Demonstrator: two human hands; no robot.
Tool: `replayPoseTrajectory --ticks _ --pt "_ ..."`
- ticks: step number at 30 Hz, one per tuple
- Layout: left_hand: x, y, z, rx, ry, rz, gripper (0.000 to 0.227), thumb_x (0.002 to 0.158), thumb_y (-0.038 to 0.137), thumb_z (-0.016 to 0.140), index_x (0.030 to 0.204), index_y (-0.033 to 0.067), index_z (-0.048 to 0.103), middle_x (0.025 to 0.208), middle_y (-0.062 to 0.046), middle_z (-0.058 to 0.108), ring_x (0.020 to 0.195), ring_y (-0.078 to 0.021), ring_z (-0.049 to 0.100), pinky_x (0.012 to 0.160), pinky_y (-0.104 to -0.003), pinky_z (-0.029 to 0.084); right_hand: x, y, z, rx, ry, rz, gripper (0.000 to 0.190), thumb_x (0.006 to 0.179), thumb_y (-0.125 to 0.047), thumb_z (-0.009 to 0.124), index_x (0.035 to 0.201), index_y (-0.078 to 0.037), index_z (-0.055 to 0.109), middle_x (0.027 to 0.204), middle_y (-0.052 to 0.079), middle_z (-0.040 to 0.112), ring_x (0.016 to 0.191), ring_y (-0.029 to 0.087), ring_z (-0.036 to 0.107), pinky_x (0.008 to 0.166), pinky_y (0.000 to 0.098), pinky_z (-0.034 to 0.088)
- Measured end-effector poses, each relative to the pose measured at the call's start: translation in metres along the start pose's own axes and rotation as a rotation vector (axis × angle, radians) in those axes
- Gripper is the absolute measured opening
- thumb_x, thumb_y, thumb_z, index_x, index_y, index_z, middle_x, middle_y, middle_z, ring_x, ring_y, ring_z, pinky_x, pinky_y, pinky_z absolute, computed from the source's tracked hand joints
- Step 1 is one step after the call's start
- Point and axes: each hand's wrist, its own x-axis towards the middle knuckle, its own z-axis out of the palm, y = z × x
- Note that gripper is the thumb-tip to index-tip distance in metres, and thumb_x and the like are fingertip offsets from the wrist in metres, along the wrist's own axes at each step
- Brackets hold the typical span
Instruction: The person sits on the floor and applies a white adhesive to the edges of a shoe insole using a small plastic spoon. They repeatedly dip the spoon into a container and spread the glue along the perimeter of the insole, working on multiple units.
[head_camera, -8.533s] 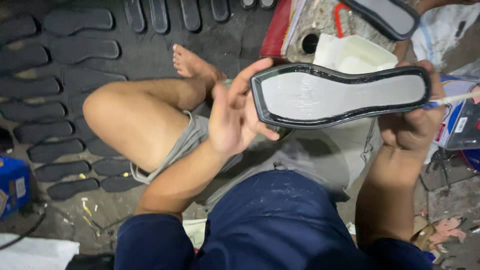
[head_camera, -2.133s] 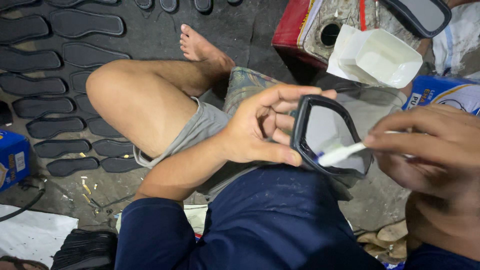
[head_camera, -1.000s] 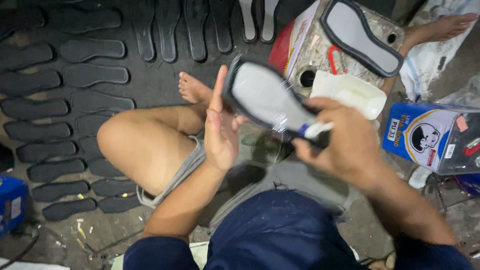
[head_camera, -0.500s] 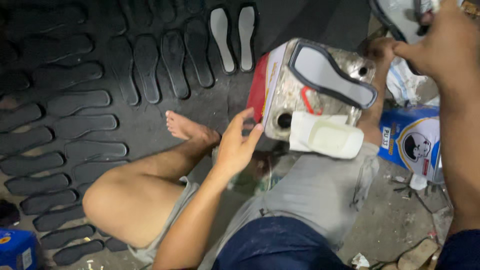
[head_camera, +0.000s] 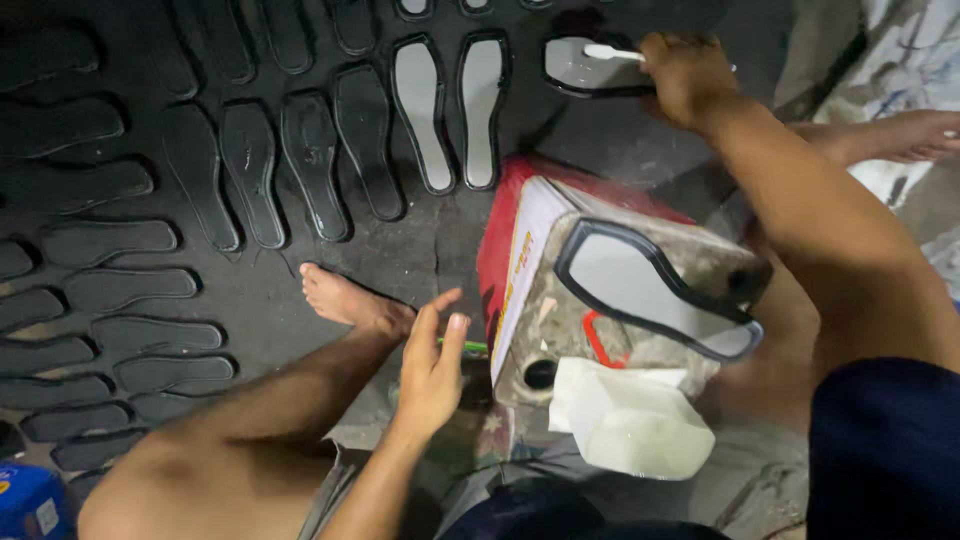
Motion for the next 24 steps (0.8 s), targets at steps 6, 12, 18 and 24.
replayPoseTrajectory --ticks 6,12,18,24 --pt "0.009 -0.007 -0.006 -0.066 0.013 -0.171 0.044 0.100 0.029 0.054 0.137 0.0064 0.059 0.121 -0.014 0.068 0.106 -0.0225 0.065 0.097 -0.033 0.050 0.047 0.000 0.035 -0.021 -0.014 -0.028 0.056 0.077 -0.020 0.084 0.122 -0.004 0.055 0.121 0.022 0.067 0.114 0.040 0.065 0.101 0.0555 0.045" --pt "0.009 -0.013 -0.010 -0.046 0.033 -0.072 0.042 0.102 0.028 0.055 0.135 0.0034 0.059 0.129 -0.014 0.064 0.116 -0.0210 0.062 0.102 -0.033 0.046 0.052 0.012 0.041 -0.020 -0.015 0.029 0.064 0.087 -0.027 0.084 0.134 0.002 0.052 0.123 0.026 0.064 0.107 0.044 0.066 0.090 0.0544 0.049" --pt "-0.004 -0.001 -0.016 -0.033 0.044 0.062 0.042 0.102 0.028 0.057 0.136 0.0039 0.057 0.135 -0.013 0.063 0.117 -0.0233 0.060 0.101 -0.034 0.046 -0.018 0.005 -0.022 0.049 0.110 0.103 0.066 0.088 -0.034 0.087 0.136 0.000 0.057 0.122 0.025 0.067 0.104 0.045 0.067 0.082 0.0520 0.053" --pt "-0.044 0.002 -0.026 -0.100 0.072 0.268 0.042 0.101 0.028 0.062 0.137 0.0064 0.059 0.137 -0.014 0.063 0.117 -0.0241 0.062 0.099 -0.035 0.051 -0.181 -0.103 -0.106 0.289 0.448 0.050 0.052 0.101 -0.032 0.078 0.131 0.004 0.055 0.116 0.018 0.070 0.105 0.038 0.068 0.094 0.0478 0.054"
